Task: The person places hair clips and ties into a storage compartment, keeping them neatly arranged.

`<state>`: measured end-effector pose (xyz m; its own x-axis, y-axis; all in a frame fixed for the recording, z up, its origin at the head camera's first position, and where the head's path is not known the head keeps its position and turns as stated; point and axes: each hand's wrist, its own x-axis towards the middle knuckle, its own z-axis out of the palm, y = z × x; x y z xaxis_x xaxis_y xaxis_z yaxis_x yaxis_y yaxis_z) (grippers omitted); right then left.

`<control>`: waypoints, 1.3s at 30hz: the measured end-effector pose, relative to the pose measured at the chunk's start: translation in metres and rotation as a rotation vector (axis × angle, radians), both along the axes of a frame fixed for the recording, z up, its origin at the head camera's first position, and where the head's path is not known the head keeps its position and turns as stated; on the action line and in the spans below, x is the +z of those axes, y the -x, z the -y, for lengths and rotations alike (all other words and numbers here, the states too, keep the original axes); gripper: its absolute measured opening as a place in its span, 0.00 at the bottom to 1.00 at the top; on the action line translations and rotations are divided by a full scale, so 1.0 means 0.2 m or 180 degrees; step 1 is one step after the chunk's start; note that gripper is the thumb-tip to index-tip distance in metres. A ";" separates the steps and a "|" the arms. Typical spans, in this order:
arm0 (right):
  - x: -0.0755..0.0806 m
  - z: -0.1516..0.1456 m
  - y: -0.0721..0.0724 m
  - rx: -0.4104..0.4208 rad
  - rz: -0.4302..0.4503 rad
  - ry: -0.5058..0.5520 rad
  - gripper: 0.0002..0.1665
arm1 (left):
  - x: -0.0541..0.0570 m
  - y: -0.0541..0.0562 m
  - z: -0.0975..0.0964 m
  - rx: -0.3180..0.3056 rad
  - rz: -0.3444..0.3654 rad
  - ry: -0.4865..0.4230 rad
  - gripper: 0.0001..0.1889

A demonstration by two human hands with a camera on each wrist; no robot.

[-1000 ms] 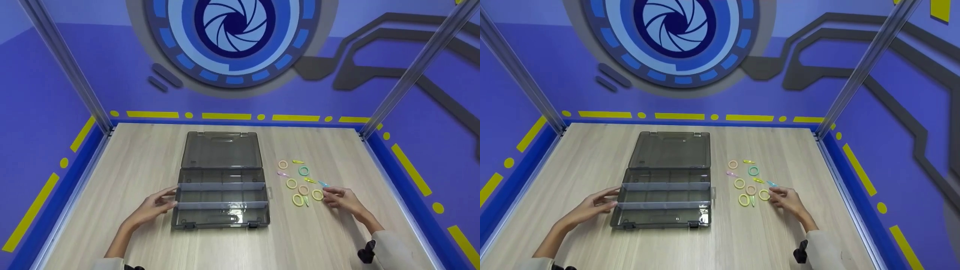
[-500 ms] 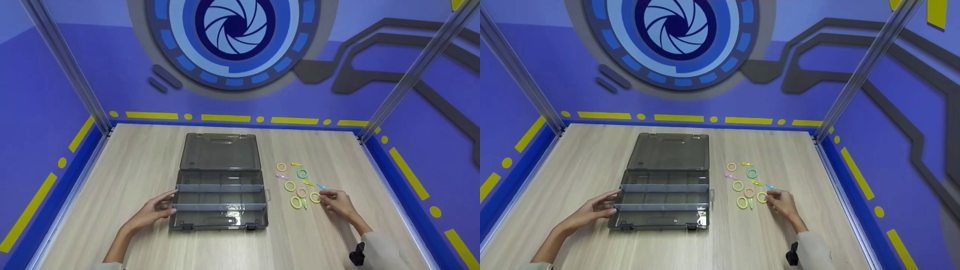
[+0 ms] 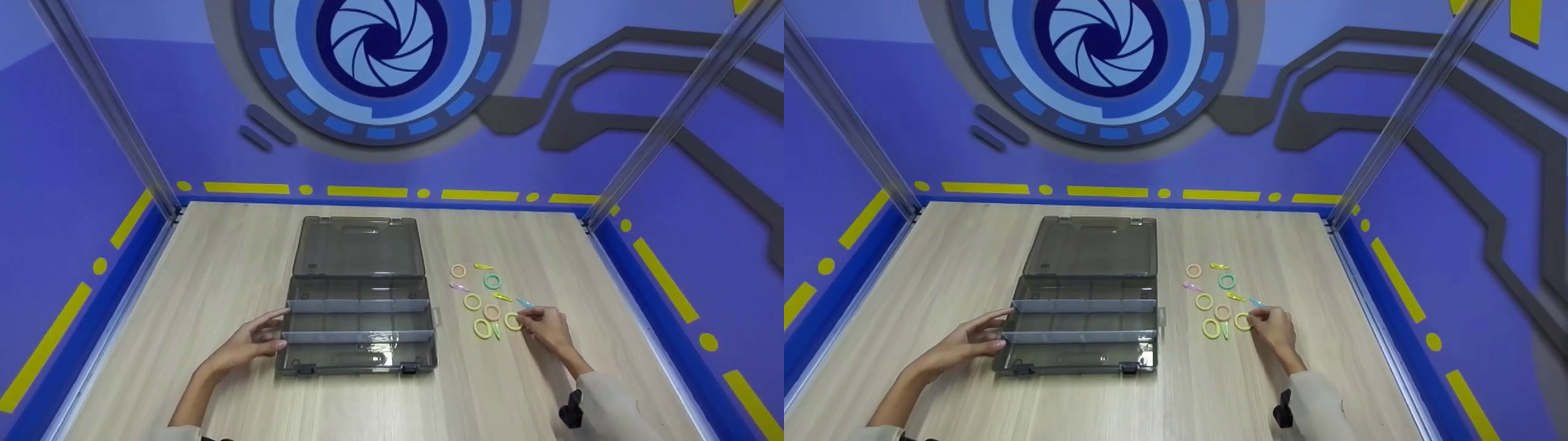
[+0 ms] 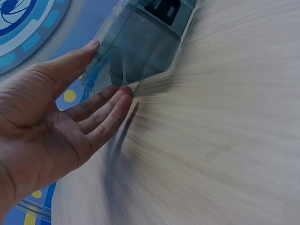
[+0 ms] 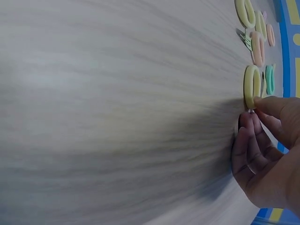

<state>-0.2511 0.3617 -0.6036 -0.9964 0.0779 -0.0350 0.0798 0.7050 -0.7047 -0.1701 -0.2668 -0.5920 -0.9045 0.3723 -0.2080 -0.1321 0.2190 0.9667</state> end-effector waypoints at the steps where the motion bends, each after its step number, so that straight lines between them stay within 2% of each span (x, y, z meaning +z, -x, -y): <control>1: 0.00 0.00 0.00 -0.0008 -0.0010 -0.0011 0.09 | 0.00 0.00 0.00 0.0007 0.0017 0.0003 0.40; 6: 0.00 -0.01 0.00 -0.0011 -0.0031 0.0000 0.08 | 0.00 0.00 -0.01 0.0053 0.0082 0.0035 0.39; 13: 0.04 -0.02 -0.01 -0.0033 0.0006 0.0101 0.10 | 0.00 0.01 -0.02 0.0062 0.0001 0.0060 0.38; 25: 0.16 -0.01 0.00 -0.0001 0.0325 0.0501 0.13 | 0.01 0.00 -0.01 0.0004 0.0024 0.0116 0.38; 31: 0.20 -0.01 0.00 -0.0060 0.0486 0.0810 0.16 | 0.02 -0.01 -0.02 -0.0048 0.0031 0.0110 0.40; 39: 0.23 0.03 0.01 0.0106 0.0668 0.1209 0.22 | 0.02 -0.02 -0.01 -0.0021 -0.0022 0.0113 0.40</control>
<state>-0.2523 0.3551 -0.5580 -0.9663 -0.0116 -0.2570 0.2306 0.4034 -0.8855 -0.1671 -0.2646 -0.5882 -0.9035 0.3708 -0.2148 -0.1238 0.2539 0.9593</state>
